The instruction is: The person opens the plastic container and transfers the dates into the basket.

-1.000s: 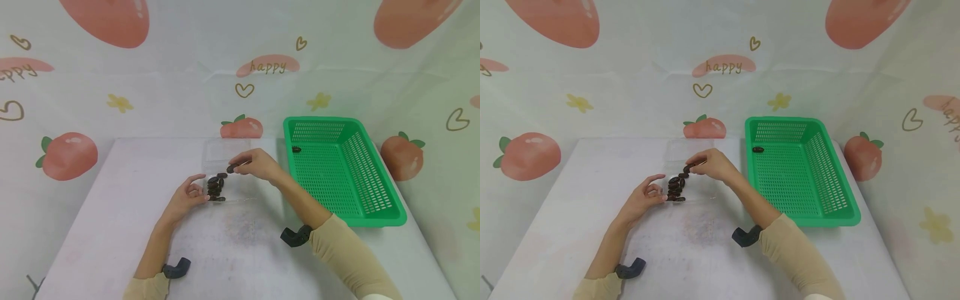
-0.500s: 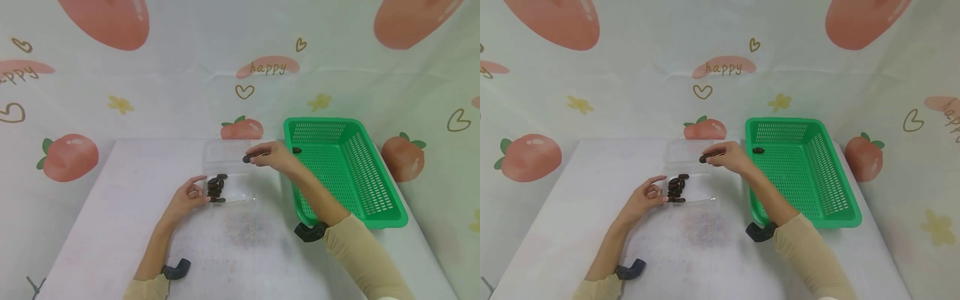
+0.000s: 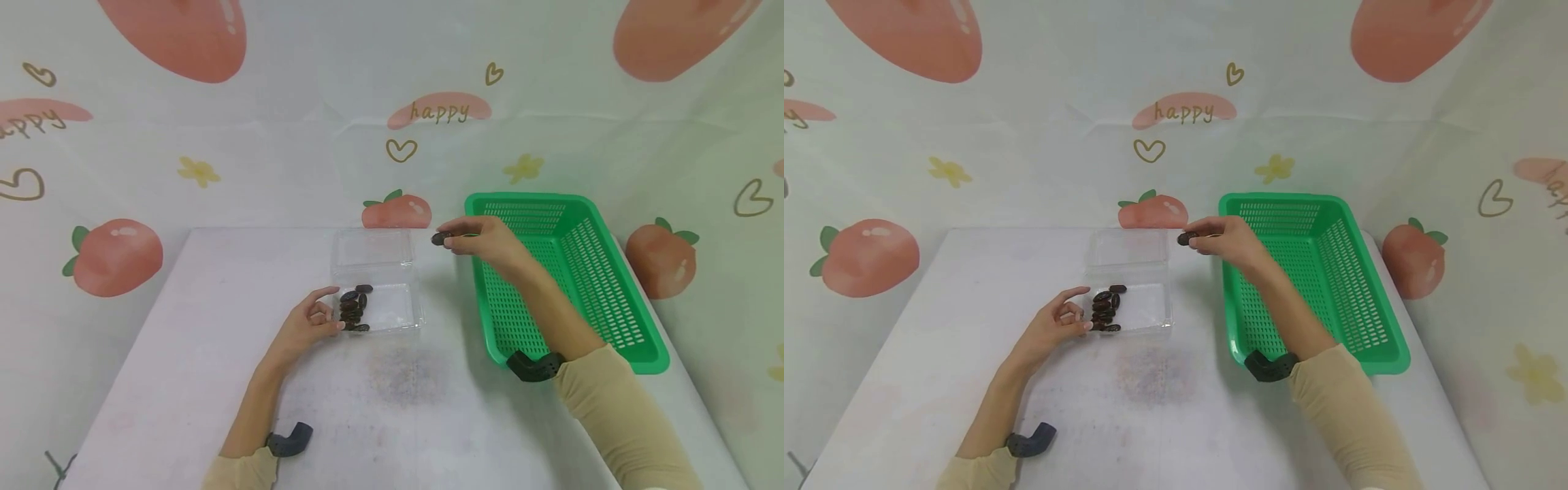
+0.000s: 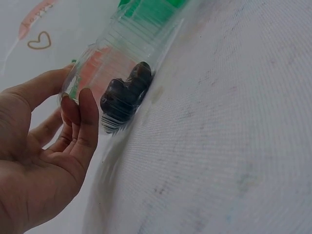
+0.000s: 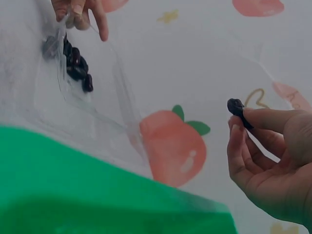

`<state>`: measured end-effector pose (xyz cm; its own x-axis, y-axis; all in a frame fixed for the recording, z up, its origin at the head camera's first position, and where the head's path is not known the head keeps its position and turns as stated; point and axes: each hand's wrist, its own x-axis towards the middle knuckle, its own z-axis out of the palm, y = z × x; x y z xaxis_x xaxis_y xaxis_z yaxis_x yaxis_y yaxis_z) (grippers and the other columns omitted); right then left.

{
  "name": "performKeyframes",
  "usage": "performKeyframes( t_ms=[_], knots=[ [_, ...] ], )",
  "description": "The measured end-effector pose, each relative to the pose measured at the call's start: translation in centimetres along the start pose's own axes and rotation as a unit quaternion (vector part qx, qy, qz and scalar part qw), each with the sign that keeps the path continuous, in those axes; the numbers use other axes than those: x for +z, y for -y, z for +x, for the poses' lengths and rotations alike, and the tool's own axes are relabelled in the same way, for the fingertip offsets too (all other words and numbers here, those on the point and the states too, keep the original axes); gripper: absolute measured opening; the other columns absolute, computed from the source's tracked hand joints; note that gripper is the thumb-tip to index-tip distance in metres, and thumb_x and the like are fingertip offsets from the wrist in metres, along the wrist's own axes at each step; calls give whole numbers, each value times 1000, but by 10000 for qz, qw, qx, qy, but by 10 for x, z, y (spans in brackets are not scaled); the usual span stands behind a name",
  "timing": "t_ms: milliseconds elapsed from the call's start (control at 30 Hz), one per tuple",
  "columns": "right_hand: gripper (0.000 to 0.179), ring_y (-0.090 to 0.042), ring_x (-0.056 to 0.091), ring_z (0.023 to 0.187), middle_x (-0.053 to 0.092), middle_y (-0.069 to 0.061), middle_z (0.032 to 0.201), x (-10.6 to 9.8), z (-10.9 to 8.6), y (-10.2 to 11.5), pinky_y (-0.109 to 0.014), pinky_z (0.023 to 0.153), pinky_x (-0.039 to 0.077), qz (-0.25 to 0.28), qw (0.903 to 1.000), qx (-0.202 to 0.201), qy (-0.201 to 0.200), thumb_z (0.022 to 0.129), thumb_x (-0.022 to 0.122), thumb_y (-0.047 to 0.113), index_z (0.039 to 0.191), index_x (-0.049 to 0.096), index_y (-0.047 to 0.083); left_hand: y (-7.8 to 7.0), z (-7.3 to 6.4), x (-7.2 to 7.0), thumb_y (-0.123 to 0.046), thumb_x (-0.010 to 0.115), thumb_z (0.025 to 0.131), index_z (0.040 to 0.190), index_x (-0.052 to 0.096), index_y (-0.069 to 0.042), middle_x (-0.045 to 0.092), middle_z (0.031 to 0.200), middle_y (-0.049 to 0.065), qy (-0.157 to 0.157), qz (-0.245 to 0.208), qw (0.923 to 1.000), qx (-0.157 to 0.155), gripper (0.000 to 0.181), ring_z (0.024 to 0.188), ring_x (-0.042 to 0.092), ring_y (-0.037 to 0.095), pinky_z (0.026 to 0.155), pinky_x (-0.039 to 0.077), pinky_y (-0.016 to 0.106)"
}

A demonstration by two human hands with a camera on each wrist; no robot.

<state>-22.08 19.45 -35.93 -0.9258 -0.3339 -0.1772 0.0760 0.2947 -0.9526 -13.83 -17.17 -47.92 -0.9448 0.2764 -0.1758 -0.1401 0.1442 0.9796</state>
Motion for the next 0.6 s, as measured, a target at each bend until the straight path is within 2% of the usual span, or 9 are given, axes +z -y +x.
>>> performKeyframes(
  t_ms=[133, 233, 367, 433, 600],
  knots=[
    [34, -22, 62, 110, 68, -7, 119, -13, -1, -4, -38, 98, 47, -33, 9997, 63, -219, 95, 68, 17, 127, 65, 5, 0, 0, 0, -4, 75, 87, 148, 42, -13, 50, 89, 6, 6, -5, 10000, 16, 70, 79, 61, 16, 78, 57, 35],
    [34, -20, 63, 110, 67, -7, 121, -22, -3, -7, -41, 100, 48, -25, 9992, 96, -387, 96, 68, 19, 127, 65, 7, -1, 0, 1, -4, 75, 86, 148, 42, -13, 49, 89, 7, 4, 3, 10000, 18, 70, 79, 61, 16, 78, 57, 34],
    [36, -24, 63, 109, 66, -7, 122, -32, -8, -12, -44, 101, 48, -6, 9982, 162, -586, 96, 68, 20, 129, 64, 6, -1, -1, 1, -5, 75, 86, 148, 42, -12, 49, 89, 8, 9, 17, 10000, 10, 70, 80, 61, 16, 78, 57, 35],
    [38, -25, 62, 112, 65, -7, 122, -37, -9, -16, -41, 102, 48, 63, 9978, 196, -632, 97, 67, 20, 131, 62, 5, -1, -1, 1, -5, 75, 87, 148, 42, -12, 49, 89, 8, -1, 51, 10000, -6, 70, 79, 61, 17, 78, 57, 35],
    [40, -14, 63, 111, 66, -2, 119, -50, -10, -26, -35, 102, 48, 370, 9961, 168, -783, 98, 65, 18, 134, 58, 1, 0, 0, 0, -5, 75, 87, 148, 42, -14, 49, 89, 7, -19, 94, 10000, -24, 70, 79, 61, 16, 78, 57, 34]
  ],
)
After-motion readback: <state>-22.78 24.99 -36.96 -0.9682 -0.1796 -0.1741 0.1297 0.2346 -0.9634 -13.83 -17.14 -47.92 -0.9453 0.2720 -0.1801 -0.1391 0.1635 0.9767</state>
